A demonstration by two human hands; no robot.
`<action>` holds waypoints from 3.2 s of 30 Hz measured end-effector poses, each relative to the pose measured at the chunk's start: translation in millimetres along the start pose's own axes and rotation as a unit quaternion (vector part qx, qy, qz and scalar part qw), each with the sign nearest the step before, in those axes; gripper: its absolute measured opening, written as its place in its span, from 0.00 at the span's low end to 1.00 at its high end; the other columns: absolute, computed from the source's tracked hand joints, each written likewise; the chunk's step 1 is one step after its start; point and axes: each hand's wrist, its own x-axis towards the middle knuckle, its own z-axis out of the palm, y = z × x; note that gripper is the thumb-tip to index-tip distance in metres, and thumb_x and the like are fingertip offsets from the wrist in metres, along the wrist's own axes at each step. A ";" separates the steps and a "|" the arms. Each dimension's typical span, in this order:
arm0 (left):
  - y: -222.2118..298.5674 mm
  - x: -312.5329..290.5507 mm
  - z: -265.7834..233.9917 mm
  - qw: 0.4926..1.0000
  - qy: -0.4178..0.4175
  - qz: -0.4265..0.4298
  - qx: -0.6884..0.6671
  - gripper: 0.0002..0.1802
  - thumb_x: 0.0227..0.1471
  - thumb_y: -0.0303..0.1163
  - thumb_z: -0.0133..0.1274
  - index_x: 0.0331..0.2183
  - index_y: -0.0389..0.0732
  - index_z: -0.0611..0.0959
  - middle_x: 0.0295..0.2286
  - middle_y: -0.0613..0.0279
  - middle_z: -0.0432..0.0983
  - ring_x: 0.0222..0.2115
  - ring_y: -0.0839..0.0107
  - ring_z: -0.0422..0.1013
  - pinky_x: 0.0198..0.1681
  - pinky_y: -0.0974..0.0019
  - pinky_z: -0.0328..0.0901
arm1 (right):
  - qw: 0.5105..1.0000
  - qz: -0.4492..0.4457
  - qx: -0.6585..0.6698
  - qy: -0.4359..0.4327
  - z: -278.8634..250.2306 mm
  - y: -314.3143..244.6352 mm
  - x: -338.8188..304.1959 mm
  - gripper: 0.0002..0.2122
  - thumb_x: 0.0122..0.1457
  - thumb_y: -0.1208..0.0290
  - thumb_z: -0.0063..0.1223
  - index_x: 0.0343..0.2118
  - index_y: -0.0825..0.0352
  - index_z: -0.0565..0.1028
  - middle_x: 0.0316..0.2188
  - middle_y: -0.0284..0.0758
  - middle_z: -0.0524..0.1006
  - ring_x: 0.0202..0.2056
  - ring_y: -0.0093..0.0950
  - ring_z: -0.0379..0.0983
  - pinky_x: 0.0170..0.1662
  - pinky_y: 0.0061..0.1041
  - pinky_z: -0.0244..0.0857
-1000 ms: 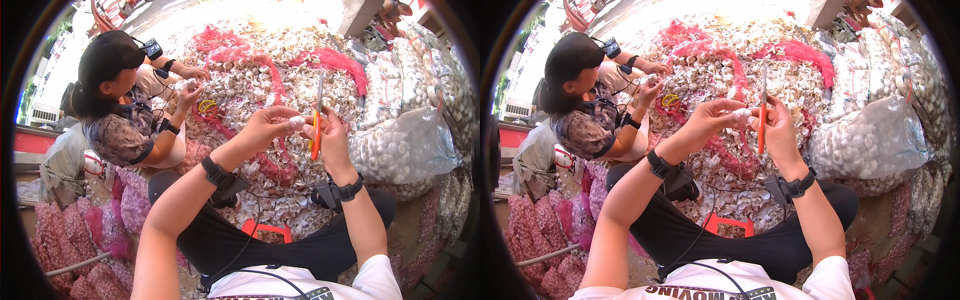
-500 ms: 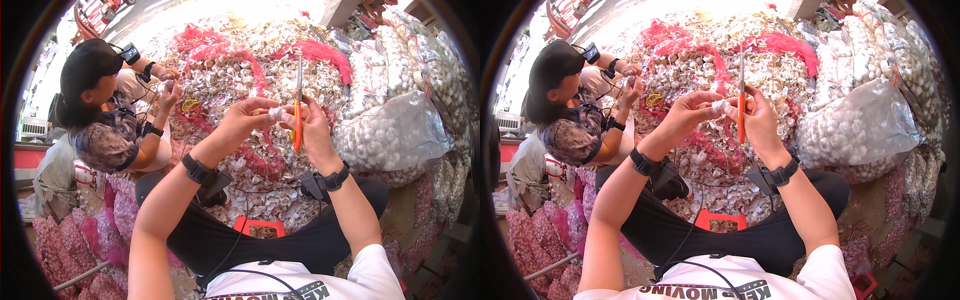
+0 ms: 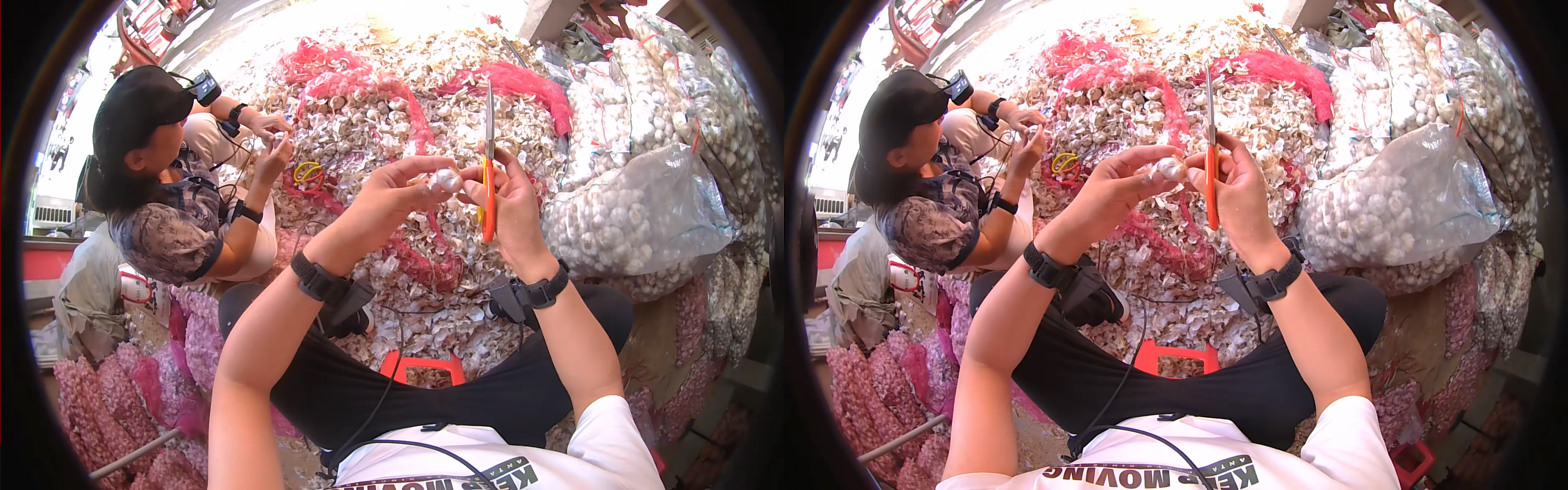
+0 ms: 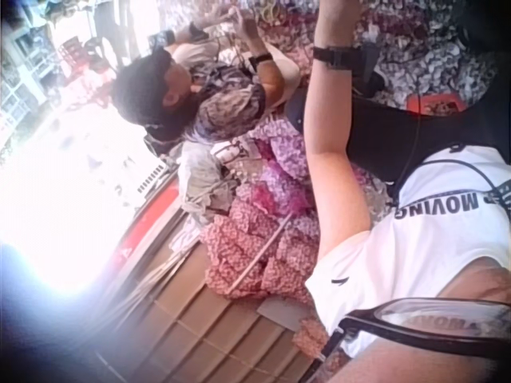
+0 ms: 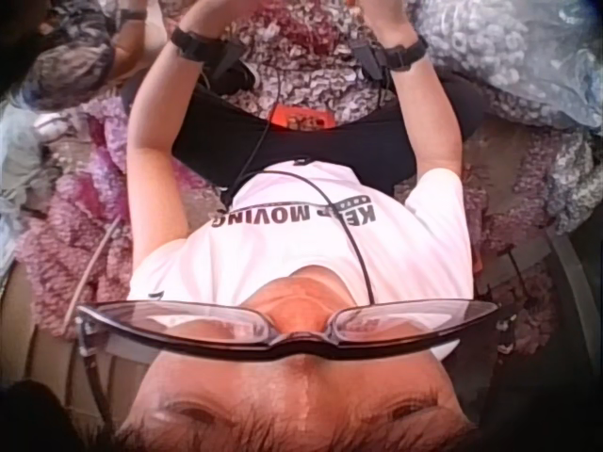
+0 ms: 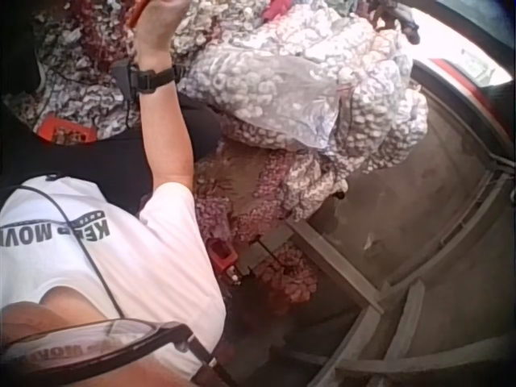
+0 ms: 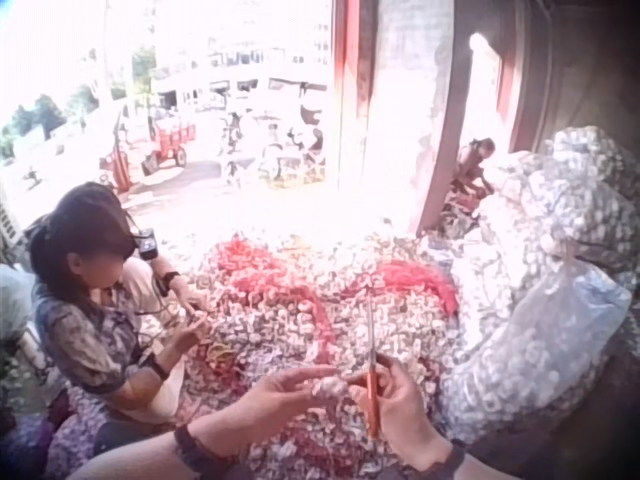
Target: The person trims garlic bulbs using shears, places them into a plastic bag, and ties the bag with a yellow rubber band. After setting the bag aside, they continue trimming more garlic bulbs from the pile.
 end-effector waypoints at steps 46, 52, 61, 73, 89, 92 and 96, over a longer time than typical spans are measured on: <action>4.6 -1.3 1.1 0.993 0.050 -0.106 0.030 0.20 0.55 0.31 0.60 0.48 0.35 0.77 0.42 0.61 0.79 0.43 0.72 0.76 0.47 0.68 0.71 | 0.999 0.014 -0.040 -0.008 0.6 2.5 -3.4 0.21 0.57 0.79 0.55 0.54 0.70 0.67 0.31 0.33 0.78 0.31 0.17 0.74 0.34 0.19 0.70; 5.0 2.0 0.8 0.996 0.060 -0.059 0.030 0.20 0.55 0.26 0.59 0.49 0.35 0.76 0.42 0.60 0.78 0.43 0.74 0.76 0.48 0.70 0.70 | 0.996 -0.028 -0.082 0.011 5.0 -4.6 -1.8 0.22 0.57 0.77 0.58 0.55 0.70 0.66 0.32 0.33 0.79 0.33 0.18 0.75 0.37 0.18 0.70; -0.3 -0.1 9.6 0.998 0.013 -0.031 0.045 0.19 0.51 0.21 0.61 0.46 0.35 0.77 0.46 0.61 0.75 0.46 0.76 0.72 0.51 0.68 0.68 | 0.976 -0.082 -0.201 0.004 -1.3 5.3 -2.8 0.20 0.56 0.76 0.61 0.52 0.69 0.71 0.32 0.32 0.78 0.34 0.15 0.72 0.36 0.18 0.67; -10.4 0.7 5.8 0.988 0.041 -0.004 0.146 0.24 0.51 0.26 0.63 0.49 0.32 0.74 0.38 0.60 0.78 0.35 0.77 0.75 0.40 0.73 0.71 | 0.982 -0.046 -0.181 0.028 1.8 5.1 -2.8 0.19 0.57 0.76 0.59 0.52 0.70 0.71 0.31 0.33 0.78 0.30 0.16 0.73 0.32 0.18 0.68; -7.9 5.5 1.1 0.994 0.081 -0.049 0.048 0.11 0.61 0.35 0.54 0.41 0.38 0.76 0.37 0.61 0.79 0.33 0.79 0.74 0.35 0.72 0.68 | 0.989 -0.048 -0.136 0.012 4.6 6.3 -3.1 0.23 0.57 0.78 0.60 0.55 0.71 0.66 0.31 0.32 0.78 0.32 0.16 0.74 0.35 0.16 0.68; -7.2 3.3 -2.4 0.993 0.048 -0.055 0.091 0.10 0.60 0.34 0.55 0.40 0.39 0.76 0.36 0.62 0.78 0.33 0.79 0.74 0.35 0.72 0.69 | 0.994 -0.035 -0.104 0.012 -1.0 9.1 -2.1 0.23 0.56 0.78 0.60 0.55 0.71 0.67 0.32 0.31 0.78 0.32 0.16 0.73 0.34 0.17 0.67; -7.8 4.2 1.0 0.997 0.047 -0.049 0.037 0.11 0.59 0.35 0.56 0.39 0.39 0.76 0.35 0.63 0.78 0.33 0.78 0.74 0.35 0.72 0.69 | 0.998 -0.011 -0.054 0.012 -1.1 6.7 -0.6 0.23 0.57 0.77 0.59 0.55 0.71 0.66 0.32 0.32 0.78 0.31 0.16 0.73 0.33 0.17 0.67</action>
